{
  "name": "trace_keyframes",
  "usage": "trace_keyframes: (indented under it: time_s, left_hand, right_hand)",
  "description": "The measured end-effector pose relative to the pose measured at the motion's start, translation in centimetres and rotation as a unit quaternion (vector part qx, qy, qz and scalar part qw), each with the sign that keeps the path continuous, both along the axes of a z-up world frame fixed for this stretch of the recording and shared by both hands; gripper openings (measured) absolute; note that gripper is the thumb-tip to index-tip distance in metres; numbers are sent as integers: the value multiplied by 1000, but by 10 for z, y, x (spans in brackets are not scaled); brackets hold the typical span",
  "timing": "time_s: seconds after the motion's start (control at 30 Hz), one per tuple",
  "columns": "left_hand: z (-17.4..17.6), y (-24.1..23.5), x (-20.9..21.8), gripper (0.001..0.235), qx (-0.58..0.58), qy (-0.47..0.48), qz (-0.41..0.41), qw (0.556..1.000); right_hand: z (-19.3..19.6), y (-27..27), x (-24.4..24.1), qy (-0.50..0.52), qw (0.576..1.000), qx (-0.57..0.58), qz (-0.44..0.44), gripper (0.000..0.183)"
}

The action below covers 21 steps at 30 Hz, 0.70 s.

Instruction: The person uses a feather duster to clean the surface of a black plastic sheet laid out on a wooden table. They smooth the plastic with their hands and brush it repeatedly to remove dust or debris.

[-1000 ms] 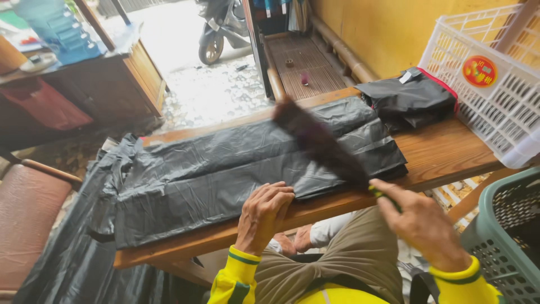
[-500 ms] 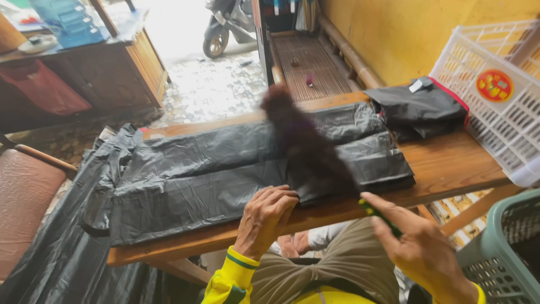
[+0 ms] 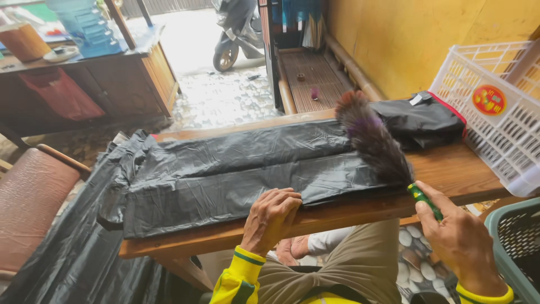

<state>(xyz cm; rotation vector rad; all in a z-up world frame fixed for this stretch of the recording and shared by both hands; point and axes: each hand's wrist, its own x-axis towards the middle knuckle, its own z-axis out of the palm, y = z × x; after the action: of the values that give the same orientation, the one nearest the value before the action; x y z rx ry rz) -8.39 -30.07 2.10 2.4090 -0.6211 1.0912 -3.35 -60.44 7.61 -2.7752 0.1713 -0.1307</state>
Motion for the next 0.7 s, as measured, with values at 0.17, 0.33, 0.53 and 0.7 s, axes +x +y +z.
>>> trace_keyframes:
  time_s: [0.17,0.33,0.53,0.7]
  left_hand:
    - [2,-2,-2,5,3,2,8,1000]
    - [0,0,0,6,3,-3,16,1000]
    - [-2,3,2,3,9,6,13,1000]
    - [-5,3,2,17,26,8,44,999]
  right_hand:
    - [-5,11,-8,-71,994,39,73,49]
    - [11,33,-18,169,985,-16,32,50]
    - [11,30,-33,74,984,124,103,49]
    - [-14,43,-28,166,943,33,287,53]
